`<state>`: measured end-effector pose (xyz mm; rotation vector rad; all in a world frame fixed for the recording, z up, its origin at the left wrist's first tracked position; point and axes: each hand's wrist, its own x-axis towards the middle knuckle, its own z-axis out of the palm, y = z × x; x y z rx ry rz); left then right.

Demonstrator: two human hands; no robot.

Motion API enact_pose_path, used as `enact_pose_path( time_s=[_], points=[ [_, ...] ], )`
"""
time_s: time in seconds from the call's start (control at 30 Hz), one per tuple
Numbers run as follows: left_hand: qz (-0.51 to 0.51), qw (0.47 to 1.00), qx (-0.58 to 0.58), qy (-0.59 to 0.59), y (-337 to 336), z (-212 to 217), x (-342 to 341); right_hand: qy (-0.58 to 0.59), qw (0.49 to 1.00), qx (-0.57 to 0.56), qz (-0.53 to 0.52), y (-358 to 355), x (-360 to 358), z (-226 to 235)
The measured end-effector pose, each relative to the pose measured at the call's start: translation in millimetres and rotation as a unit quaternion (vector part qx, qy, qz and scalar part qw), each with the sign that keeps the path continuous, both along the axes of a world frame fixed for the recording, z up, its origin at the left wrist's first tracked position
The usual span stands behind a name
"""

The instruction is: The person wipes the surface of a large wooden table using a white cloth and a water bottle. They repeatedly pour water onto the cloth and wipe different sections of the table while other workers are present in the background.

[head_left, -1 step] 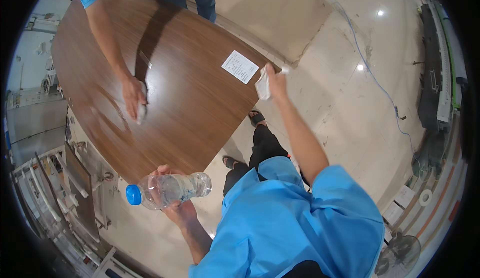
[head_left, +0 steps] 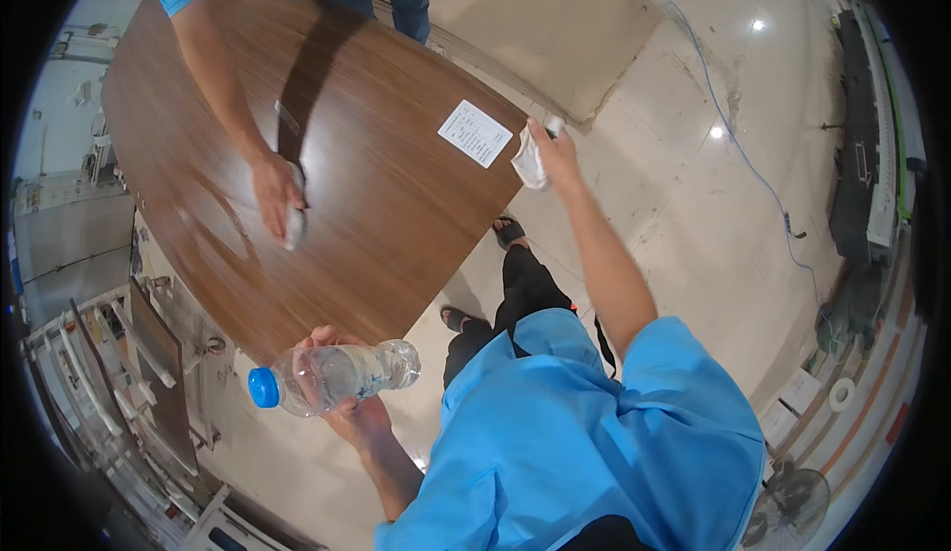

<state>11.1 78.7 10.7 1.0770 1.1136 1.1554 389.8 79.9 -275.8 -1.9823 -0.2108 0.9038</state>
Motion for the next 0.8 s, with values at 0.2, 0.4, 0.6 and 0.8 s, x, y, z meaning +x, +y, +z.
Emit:
enact_pose_path(
  time_s=[0.2, 0.4, 0.6, 0.8],
  points=[
    [-0.002, 1.000, -0.016, -0.007, -1, 0, 45, -0.104, 0.917, -0.005, 0.384, 52, 85, 23],
    [0.034, 0.999, -0.042, 0.001, -16, -3, 69, -0.189, 0.972, 0.007, 0.141, 31, 66, -7],
    [0.096, 0.995, -0.004, -0.023, -27, 3, 46, -0.325, 0.908, -0.153, 0.217, 26, 128, 19],
    [0.152, 0.988, 0.021, -0.036, -51, -13, 18, -0.211, 0.947, 0.198, 0.141, 118, 73, 97]
  ],
)
